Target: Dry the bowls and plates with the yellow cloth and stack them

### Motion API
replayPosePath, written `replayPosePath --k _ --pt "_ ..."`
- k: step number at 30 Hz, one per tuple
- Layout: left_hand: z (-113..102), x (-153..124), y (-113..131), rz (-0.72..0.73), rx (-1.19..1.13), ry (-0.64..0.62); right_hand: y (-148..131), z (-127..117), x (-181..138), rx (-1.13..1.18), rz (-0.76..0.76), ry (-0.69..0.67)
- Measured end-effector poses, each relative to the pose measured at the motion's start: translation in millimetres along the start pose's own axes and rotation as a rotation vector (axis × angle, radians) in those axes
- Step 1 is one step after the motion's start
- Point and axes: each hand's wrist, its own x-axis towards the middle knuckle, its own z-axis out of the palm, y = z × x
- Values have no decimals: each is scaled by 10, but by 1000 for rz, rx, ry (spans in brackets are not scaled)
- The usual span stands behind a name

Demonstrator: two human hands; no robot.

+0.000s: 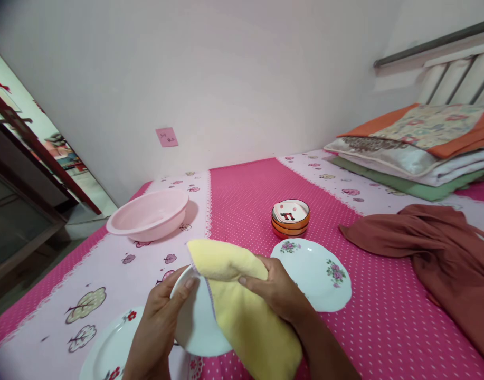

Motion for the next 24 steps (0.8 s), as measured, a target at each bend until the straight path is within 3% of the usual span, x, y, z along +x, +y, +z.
replayPosePath --k 4,7,9,12,14,19,24 --pt "102 57 -27 11 -165 241 40 167 22 192 34 119" --pt "258 67 -16 73 -319 454 150 444 19 339 36 216" --pt "371 46 -17 75 -312 582 221 655 -14 379 27 274" --pt "477 4 -37 27 -191 728 271 853 -79 315 84 222" --pt "480 -4 -49 28 -177 718 263 837 -87 279 87 201" --pt "264 54 -16 98 -287 430 156 403 6 157 46 185" --pt "28 46 33 61 -123 269 30 81 0 3 24 70"
